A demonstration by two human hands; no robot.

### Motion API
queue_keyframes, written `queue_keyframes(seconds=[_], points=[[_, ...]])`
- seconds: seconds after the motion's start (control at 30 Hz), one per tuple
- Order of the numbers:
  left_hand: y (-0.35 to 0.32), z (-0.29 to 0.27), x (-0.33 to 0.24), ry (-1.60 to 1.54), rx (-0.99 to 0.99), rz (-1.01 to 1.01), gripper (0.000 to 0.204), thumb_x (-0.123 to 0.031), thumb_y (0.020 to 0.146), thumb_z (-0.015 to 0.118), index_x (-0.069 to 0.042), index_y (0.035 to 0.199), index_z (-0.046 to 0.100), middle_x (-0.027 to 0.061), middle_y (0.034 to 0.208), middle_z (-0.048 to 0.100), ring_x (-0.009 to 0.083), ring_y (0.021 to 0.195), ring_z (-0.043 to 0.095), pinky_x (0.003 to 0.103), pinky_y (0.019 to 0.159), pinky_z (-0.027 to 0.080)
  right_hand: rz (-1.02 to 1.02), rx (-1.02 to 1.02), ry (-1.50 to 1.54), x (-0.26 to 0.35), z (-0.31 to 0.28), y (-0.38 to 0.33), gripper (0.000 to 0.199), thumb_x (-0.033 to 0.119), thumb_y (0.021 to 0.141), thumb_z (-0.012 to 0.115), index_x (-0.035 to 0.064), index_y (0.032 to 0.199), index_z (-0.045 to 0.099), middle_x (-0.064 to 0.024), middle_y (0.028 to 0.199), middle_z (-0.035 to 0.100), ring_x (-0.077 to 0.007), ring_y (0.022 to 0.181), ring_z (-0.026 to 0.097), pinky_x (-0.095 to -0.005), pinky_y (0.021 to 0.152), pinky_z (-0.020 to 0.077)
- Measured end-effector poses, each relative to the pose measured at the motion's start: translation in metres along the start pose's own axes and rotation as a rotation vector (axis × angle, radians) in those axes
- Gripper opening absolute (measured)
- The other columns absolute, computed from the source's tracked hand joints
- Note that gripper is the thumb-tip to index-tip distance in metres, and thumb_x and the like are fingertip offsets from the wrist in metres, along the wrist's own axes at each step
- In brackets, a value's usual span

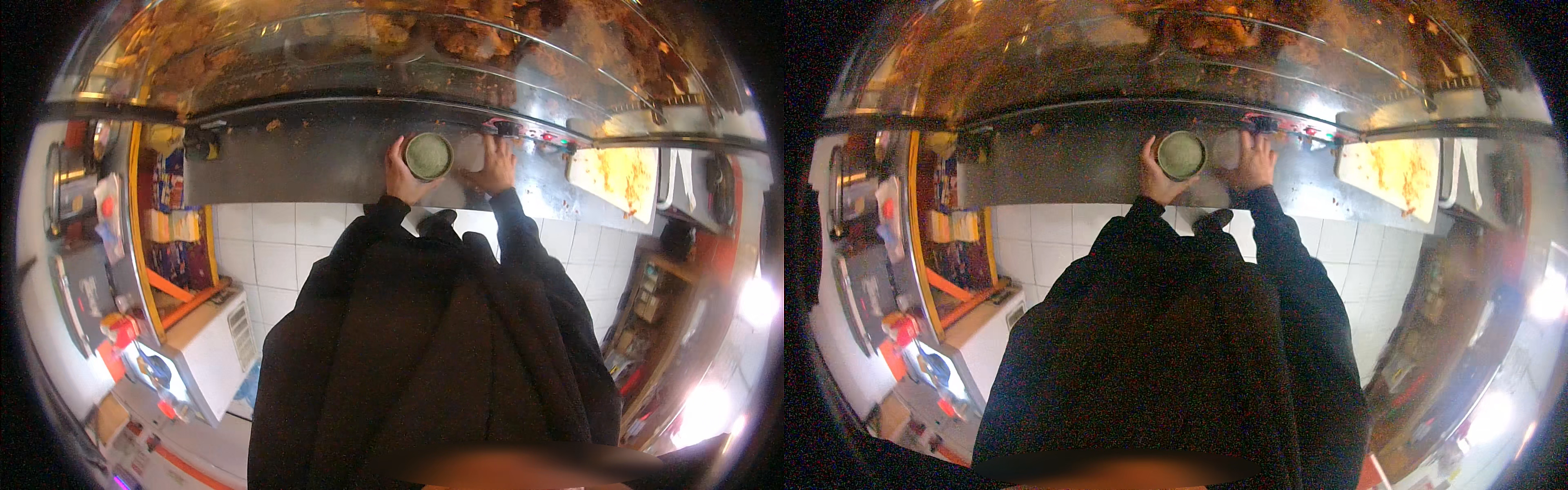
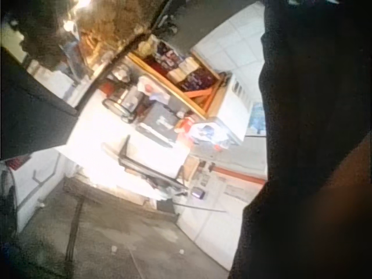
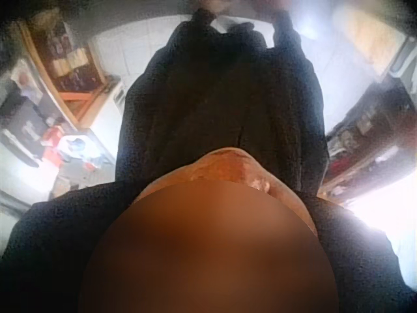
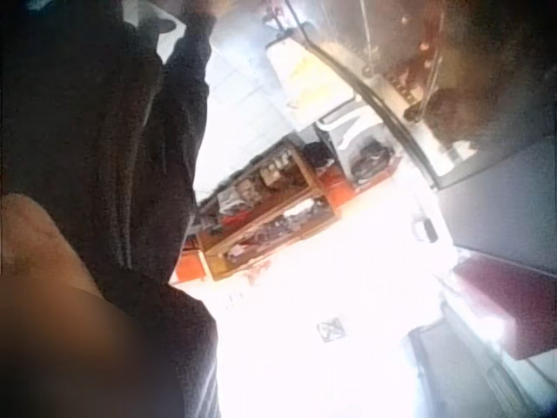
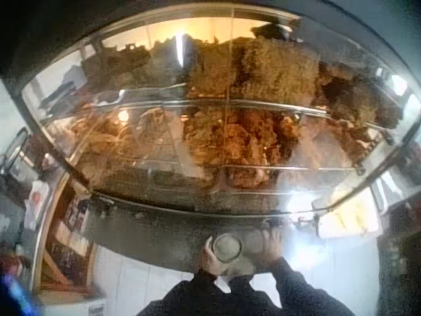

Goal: The person scoops a green paste from a small container into a sheet of aluminum foil, folds the foil into a sealed packet, and places it on a counter. They then handle a pink paper wrapper and a blue scoop, and scoop white rice from a large pot into a bowl.

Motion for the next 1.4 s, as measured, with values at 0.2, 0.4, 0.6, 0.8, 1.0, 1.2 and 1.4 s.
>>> queue_keyframes(seconds=[0.2,0.4,0.6,0.8,1.0,1.2,1.4], points=[[-0.016,-0.019,-0.006,0.126,0.036,-0.072,0.121,-0.029,0.041,0.084,-0.004,0.13,0.006,0.0178,0.127,0.028,0.0316,0.116,0.033,0.04,0.096,0.031,-0.203,0.094,-0.05,0.054,-0.05,-0.002,0.08,0.029,0.049,0.072,0.0154,0.12,0.038,-0.0165,0.11,0.037,-0.0351,0.103,0.037,-0.0455,0.084,0.0338],[-0.023,-0.022,0.014,-0.271,-0.092,-0.137,0.109,-0.017,0.049,0.081,-0.002,0.129,0.009,0.0198,0.127,0.027,0.0338,0.117,0.031,0.04,0.098,0.026,-0.398,-0.011,0.117,0.063,-0.048,0.007,0.075,0.03,0.05,0.071,0.0162,0.118,0.043,-0.0149,0.11,0.041,-0.035,0.102,0.038,-0.0444,0.085,0.0331],[-0.024,-0.038,0.025,-0.116,0.058,-0.138,0.104,-0.015,0.051,0.078,-0.002,0.129,0.01,0.0196,0.128,0.028,0.0349,0.121,0.025,0.045,0.101,0.016,-0.509,-0.044,0.019,0.129,-0.014,0.006,0.072,0.039,0.054,0.067,0.0201,0.119,0.043,-0.0146,0.113,0.041,-0.0345,0.104,0.037,-0.0463,0.083,0.0319],[-0.029,-0.096,0.034,-0.051,0.021,-0.057,0.1,-0.016,0.054,0.077,-0.004,0.129,0.012,0.0146,0.132,0.027,0.0333,0.125,0.018,0.05,0.101,0.009,-0.397,0.023,-0.131,0.131,0.013,0.007,0.067,0.048,0.059,0.062,0.0226,0.118,0.043,-0.017,0.112,0.039,-0.0378,0.109,0.034,-0.0502,0.083,0.0295],[-0.038,-0.148,0.043,-0.017,-0.115,-0.03,0.085,-0.019,0.058,0.074,-0.003,0.125,0.024,0.0151,0.128,0.032,0.033,0.123,0.023,0.048,0.1,0.015,-0.318,0.084,-0.167,0.141,0.015,0.006,0.064,0.05,0.061,0.062,0.0235,0.116,0.042,-0.0186,0.112,0.039,-0.0412,0.11,0.032,-0.0528,0.076,0.0403],[-0.042,-0.143,0.048,-0.351,-0.097,-0.102,0.067,-0.018,0.065,0.071,-0.002,0.119,0.035,0.0151,0.121,0.039,0.0276,0.117,0.034,0.038,0.096,0.027,-0.396,0.012,-0.195,0.142,0.015,0.009,0.067,0.045,0.059,0.067,0.0229,0.117,0.042,-0.0195,0.113,0.038,-0.0405,0.102,0.04,-0.0469,0.071,0.0458],[-0.035,-0.086,0.037,-1.259,0.095,-0.621,0.058,-0.033,0.073,0.061,-0.007,0.119,0.036,0.0123,0.123,0.038,0.0256,0.115,0.036,0.039,0.095,0.03,-0.445,0.003,-0.028,0.143,-0.021,0.007,0.065,0.04,0.058,0.071,0.0199,0.114,0.045,-0.0165,0.108,0.043,-0.0367,0.098,0.046,-0.043,0.076,0.0436]])
Point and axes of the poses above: each hand's wrist, its own y-axis towards the middle knuckle, its own z-axis out of the palm, x = y × z, the point moved 4 cm from there along y, towards the middle knuckle
